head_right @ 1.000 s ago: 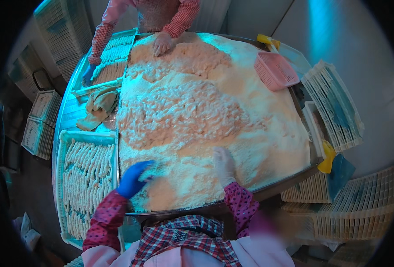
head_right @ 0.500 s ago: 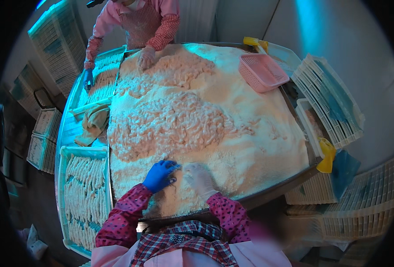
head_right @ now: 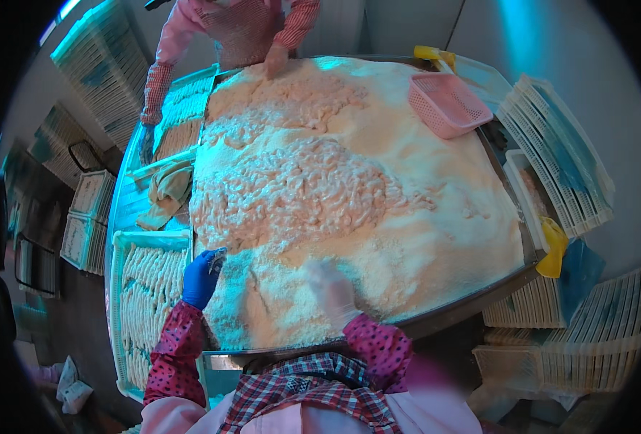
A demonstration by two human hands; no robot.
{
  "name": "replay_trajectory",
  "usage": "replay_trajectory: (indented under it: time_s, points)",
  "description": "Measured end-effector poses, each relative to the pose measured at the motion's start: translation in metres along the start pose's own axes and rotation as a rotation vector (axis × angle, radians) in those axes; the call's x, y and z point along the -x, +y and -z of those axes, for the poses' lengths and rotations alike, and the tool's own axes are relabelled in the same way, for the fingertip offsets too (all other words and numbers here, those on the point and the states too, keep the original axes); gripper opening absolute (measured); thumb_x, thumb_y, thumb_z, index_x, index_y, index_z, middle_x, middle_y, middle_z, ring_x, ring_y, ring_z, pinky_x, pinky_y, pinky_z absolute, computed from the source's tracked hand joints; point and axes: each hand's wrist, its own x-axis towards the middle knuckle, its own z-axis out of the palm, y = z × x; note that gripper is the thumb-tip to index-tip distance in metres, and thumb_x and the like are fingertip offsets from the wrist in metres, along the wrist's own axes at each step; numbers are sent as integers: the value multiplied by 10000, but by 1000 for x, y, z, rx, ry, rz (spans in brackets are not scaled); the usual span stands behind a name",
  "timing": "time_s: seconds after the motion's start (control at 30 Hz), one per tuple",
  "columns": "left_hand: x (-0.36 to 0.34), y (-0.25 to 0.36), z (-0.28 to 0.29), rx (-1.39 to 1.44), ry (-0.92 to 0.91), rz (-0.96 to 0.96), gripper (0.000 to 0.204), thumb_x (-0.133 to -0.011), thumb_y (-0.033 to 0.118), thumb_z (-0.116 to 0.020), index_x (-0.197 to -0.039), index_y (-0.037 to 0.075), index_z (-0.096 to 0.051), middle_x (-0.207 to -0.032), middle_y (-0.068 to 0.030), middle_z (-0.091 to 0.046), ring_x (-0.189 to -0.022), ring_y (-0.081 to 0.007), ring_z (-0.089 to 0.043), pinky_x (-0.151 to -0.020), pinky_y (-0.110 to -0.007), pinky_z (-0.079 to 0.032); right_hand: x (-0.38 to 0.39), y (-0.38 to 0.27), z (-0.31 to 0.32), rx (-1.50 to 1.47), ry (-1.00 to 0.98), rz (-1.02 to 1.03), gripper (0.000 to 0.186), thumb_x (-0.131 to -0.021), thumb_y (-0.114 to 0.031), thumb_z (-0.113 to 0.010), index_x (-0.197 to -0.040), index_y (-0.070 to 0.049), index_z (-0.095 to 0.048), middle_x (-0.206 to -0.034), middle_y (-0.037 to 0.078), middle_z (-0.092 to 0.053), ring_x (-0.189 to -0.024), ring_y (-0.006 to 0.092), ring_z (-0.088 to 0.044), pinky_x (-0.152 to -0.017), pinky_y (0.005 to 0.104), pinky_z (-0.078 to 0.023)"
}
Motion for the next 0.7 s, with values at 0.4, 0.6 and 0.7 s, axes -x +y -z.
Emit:
replay_trajectory:
  time_s: [0.4,0.6,0.7]
  points:
    - [38,40,-75,1298,310,548,363,-891,140,-570,-1226,18,-503,-1056,-91,-589,-916,-172,-570,-794,-281,-484,-9,-2,19,199,-101,291,242,-762,-179,-665,-992,-107,-645,-941,68,-640,-874,279,-608,-828,388,-470]
    - [65,27,-82,2044,222,601,390,-903,160,-485,-1276,49,-461,-1191,-114,-546,-981,-237,-537,-900,-386,-437,-12,-21,0,-307,-147,-200,181,-787,-87,-648,-966,-61,-633,-796,69,-604,-715,229,-590,-741,299,-480]
    - [70,38,-96,2287,47,585,490,-934,299,-456,-1366,84,-369,-1304,-116,-473,-1167,-264,-469,-1003,-420,-363,-15,-30,-5,-650,-101,-314,190,-807,-65,-641,-997,-61,-637,-836,72,-611,-725,201,-596,-735,272,-479]
